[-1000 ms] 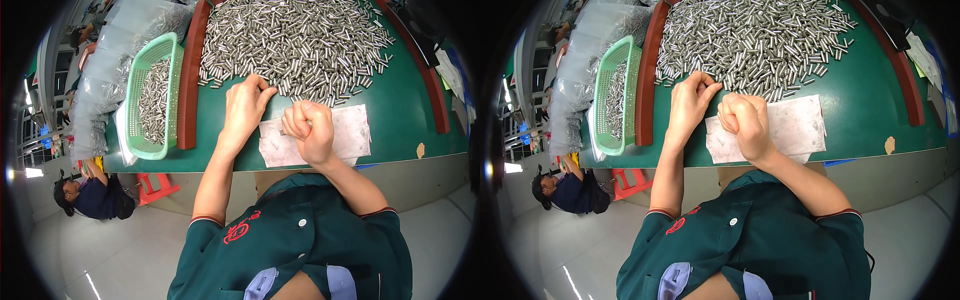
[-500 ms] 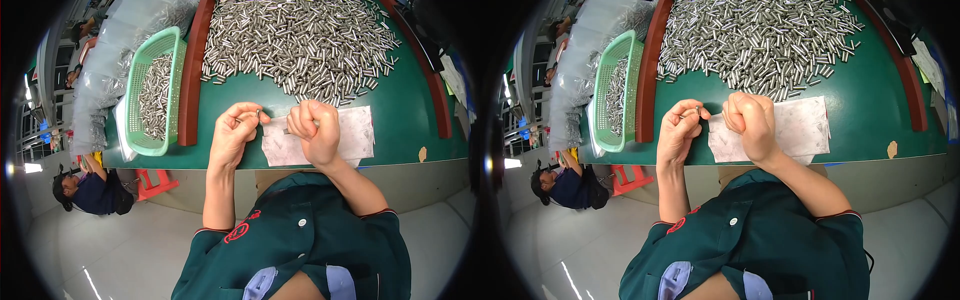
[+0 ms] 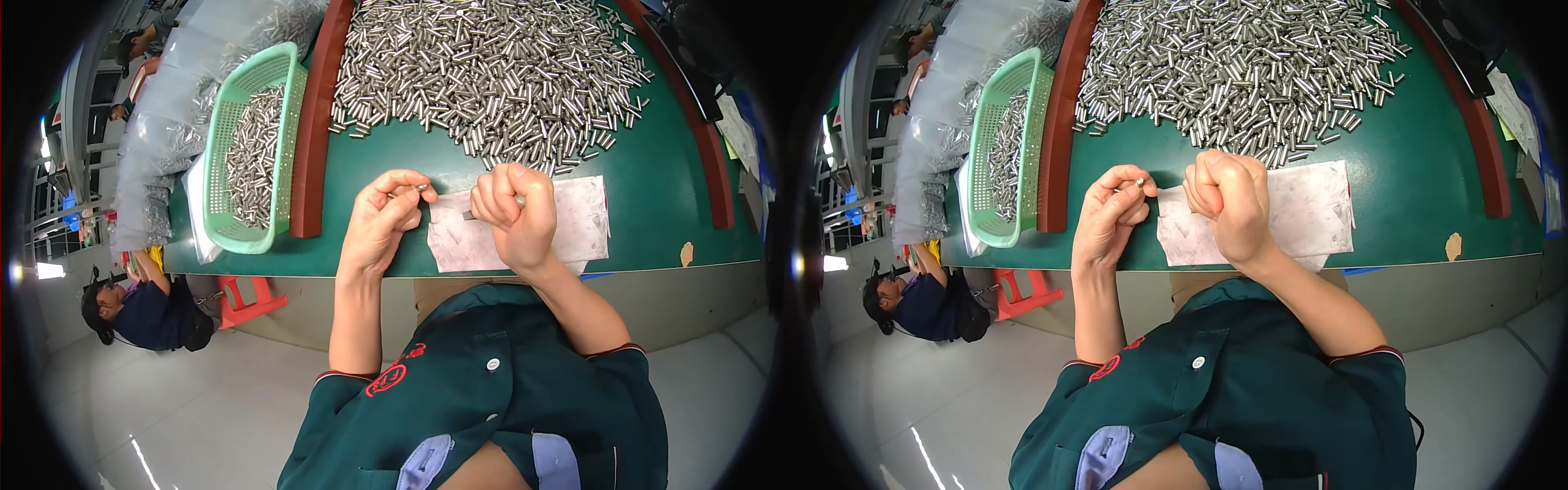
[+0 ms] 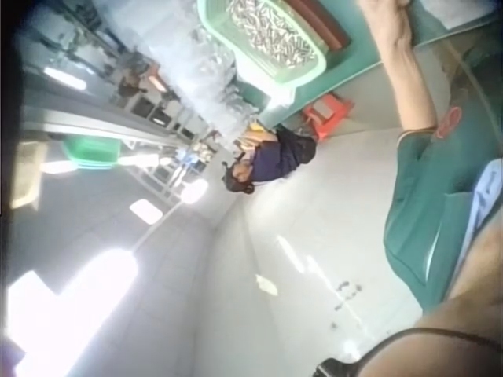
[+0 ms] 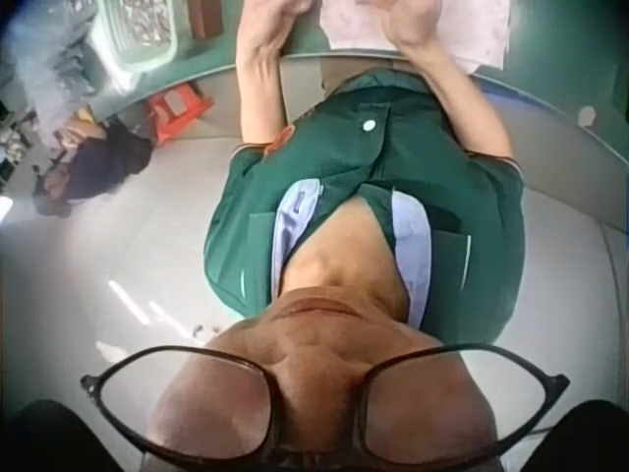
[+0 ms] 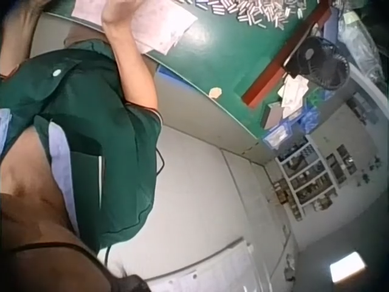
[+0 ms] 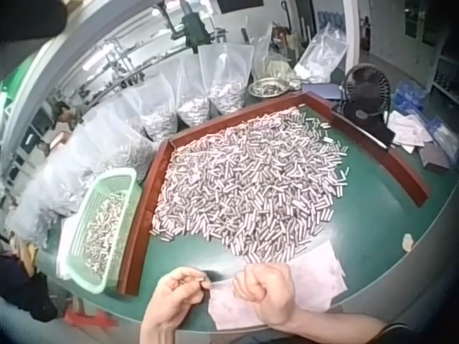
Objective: Assembling small metal components at a factory workbench using manual dexterity and a small pick tool.
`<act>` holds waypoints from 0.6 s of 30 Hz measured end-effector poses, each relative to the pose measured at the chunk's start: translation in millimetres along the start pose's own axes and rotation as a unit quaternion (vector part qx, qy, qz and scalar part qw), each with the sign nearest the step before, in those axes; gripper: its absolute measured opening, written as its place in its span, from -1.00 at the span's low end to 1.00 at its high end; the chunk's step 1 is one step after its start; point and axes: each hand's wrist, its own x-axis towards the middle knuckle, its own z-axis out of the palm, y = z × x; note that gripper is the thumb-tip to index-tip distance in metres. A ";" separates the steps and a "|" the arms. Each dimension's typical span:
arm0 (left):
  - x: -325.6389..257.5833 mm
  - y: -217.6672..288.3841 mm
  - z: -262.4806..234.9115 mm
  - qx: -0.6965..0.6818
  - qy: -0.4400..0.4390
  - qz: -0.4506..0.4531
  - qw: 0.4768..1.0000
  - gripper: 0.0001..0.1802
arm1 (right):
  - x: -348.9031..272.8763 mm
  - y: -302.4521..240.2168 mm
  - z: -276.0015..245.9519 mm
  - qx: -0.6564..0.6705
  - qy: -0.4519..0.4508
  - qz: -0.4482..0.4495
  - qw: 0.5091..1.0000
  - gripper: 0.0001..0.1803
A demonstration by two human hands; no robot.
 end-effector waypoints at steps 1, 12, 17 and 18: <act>0.2 -0.3 -1.4 -0.049 -0.018 -0.003 0.999 -0.85 | -0.1 -0.1 0.4 0.000 -0.001 0.000 1.000 -0.61; 1.4 1.1 -6.0 -0.167 -0.046 -0.034 0.984 -0.80 | 0.1 0.5 1.0 0.006 0.014 0.003 1.000 -0.59; 0.7 2.4 -3.3 -0.156 -0.037 -0.033 0.987 -0.77 | 0.2 0.1 1.0 0.004 0.015 0.006 1.000 -0.60; 1.0 2.2 -3.3 -0.154 -0.036 -0.032 0.987 -0.77 | 0.3 0.0 0.8 0.005 0.015 0.005 1.000 -0.60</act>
